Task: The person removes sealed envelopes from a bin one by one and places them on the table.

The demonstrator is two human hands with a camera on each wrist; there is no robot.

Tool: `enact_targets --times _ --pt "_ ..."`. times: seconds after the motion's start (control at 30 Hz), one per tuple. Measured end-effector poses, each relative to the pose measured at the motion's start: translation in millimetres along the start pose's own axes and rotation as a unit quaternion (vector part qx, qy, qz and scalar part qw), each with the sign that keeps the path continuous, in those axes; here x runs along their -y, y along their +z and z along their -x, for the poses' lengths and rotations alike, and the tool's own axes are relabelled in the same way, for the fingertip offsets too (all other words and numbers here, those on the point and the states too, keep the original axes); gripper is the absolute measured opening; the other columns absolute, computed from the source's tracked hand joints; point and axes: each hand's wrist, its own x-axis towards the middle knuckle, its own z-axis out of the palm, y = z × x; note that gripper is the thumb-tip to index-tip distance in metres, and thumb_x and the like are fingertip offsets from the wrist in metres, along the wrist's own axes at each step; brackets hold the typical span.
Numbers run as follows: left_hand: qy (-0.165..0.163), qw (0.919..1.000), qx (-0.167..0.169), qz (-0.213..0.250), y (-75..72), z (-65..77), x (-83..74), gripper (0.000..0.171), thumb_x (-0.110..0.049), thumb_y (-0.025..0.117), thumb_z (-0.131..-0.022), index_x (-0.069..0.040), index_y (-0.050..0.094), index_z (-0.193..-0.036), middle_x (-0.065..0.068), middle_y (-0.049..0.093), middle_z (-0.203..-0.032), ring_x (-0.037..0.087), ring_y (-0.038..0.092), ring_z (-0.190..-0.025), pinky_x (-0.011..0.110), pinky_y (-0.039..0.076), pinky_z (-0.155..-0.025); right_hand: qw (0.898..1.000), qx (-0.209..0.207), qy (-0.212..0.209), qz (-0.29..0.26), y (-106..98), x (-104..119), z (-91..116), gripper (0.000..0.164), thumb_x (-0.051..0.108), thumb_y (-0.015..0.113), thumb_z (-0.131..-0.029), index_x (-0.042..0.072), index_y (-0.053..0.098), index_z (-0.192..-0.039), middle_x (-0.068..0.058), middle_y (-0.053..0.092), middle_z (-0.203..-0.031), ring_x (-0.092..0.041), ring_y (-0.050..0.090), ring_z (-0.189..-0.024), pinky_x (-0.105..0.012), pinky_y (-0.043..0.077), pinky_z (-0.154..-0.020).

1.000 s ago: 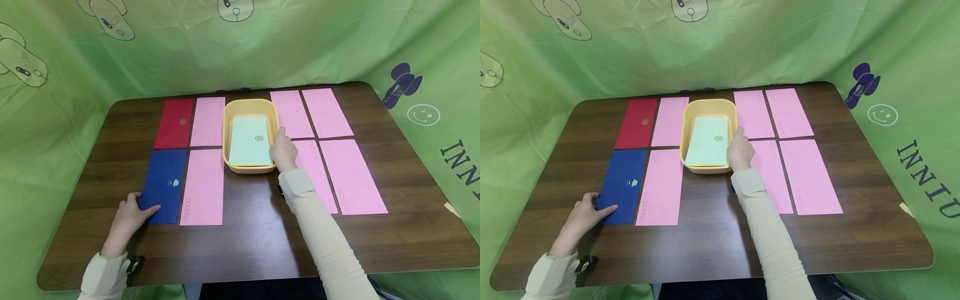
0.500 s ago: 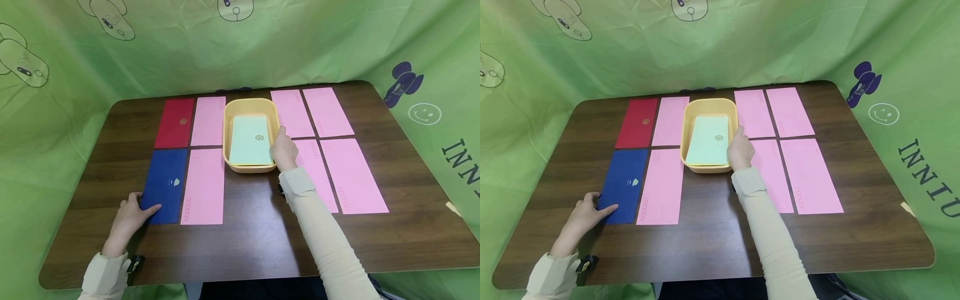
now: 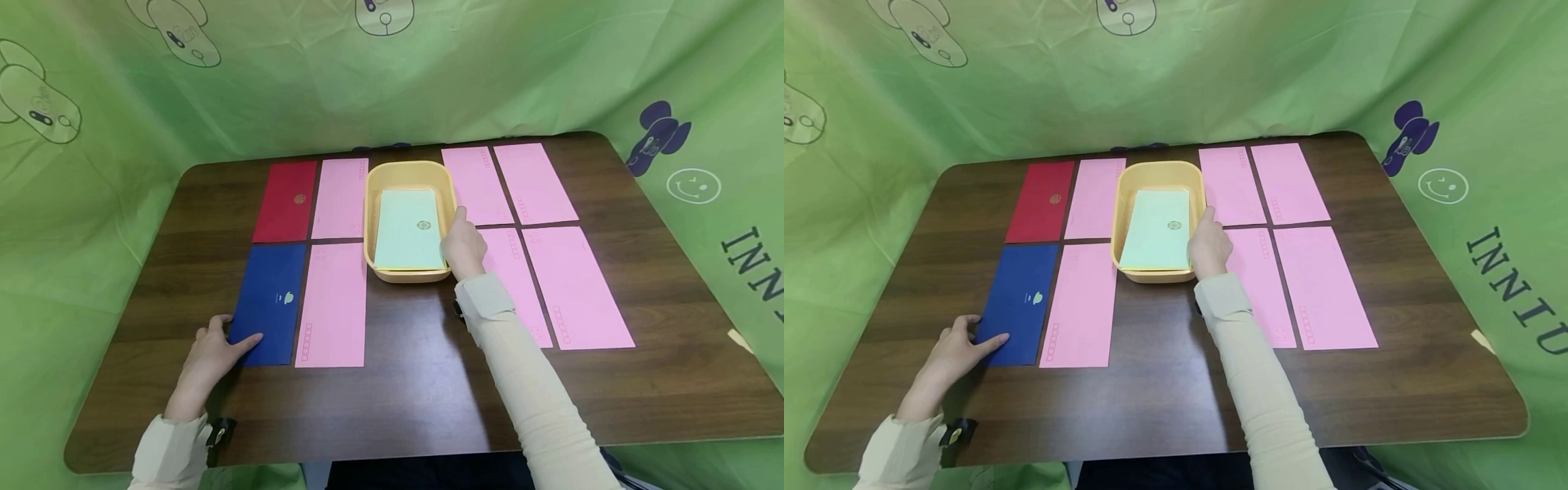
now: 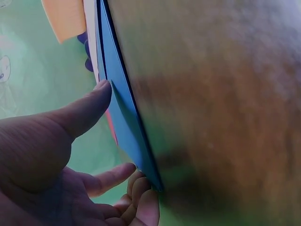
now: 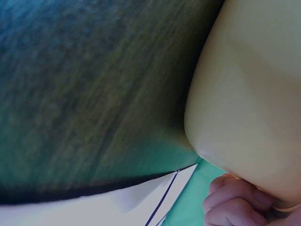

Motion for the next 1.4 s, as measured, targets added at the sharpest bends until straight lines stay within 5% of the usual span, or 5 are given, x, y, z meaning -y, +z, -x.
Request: enact_targets --times 0.3,0.5,0.73,1.1,1.4 --pt "0.015 0.9998 -0.013 -0.004 -10.2 2.1 -3.3 0.086 -0.050 0.053 -0.093 0.016 0.024 -0.140 0.039 0.042 -0.120 0.046 0.046 -0.104 0.054 0.045 -0.081 1.000 0.000 -0.001 0.001 0 1 1 0.045 0.002 0.043 -0.092 0.006 0.030 -0.135 -0.023 0.062 -0.106 -0.038 0.062 -0.093 -0.048 0.049 -0.080" --pt "0.026 0.9992 -0.030 -0.002 -13.2 0.9 -23.4 0.084 -0.050 0.051 -0.093 0.014 0.026 -0.141 0.037 0.042 -0.123 0.045 0.047 -0.104 0.051 0.048 -0.077 1.000 0.001 -0.003 0.002 1 0 0 0.046 0.002 0.044 -0.092 0.006 0.029 -0.136 -0.023 0.062 -0.108 -0.038 0.062 -0.094 -0.049 0.049 -0.079" --pt "0.071 0.9953 -0.065 0.008 -5.5 -5.9 -68.8 0.068 -0.040 0.051 -0.096 0.007 0.032 -0.141 0.031 0.049 -0.122 0.041 0.054 -0.105 0.048 0.052 -0.075 1.000 -0.003 -0.002 -0.004 0 1 1 0.046 0.002 0.044 -0.091 0.007 0.030 -0.134 -0.023 0.061 -0.107 -0.039 0.062 -0.094 -0.049 0.049 -0.080" --pt "0.142 0.9785 -0.128 0.078 20.7 -14.3 -165.0 0.047 -0.035 0.055 -0.095 -0.009 0.049 -0.134 0.020 0.047 -0.128 0.034 0.058 -0.102 0.045 0.050 -0.076 1.000 -0.005 -0.004 0.008 -1 3 0 0.043 0.001 0.043 -0.092 0.006 0.030 -0.134 -0.022 0.061 -0.101 -0.037 0.062 -0.087 -0.046 0.049 -0.074" --pt "0.212 0.9693 -0.114 0.051 42.8 -17.0 -215.4 0.047 -0.037 0.054 -0.096 -0.004 0.057 -0.129 0.020 0.050 -0.117 0.028 0.061 -0.086 0.036 0.050 -0.062 1.000 -0.006 -0.001 0.008 1 1 2 0.046 0.004 0.043 -0.093 0.006 0.029 -0.137 -0.023 0.062 -0.108 -0.040 0.062 -0.095 -0.050 0.049 -0.080"
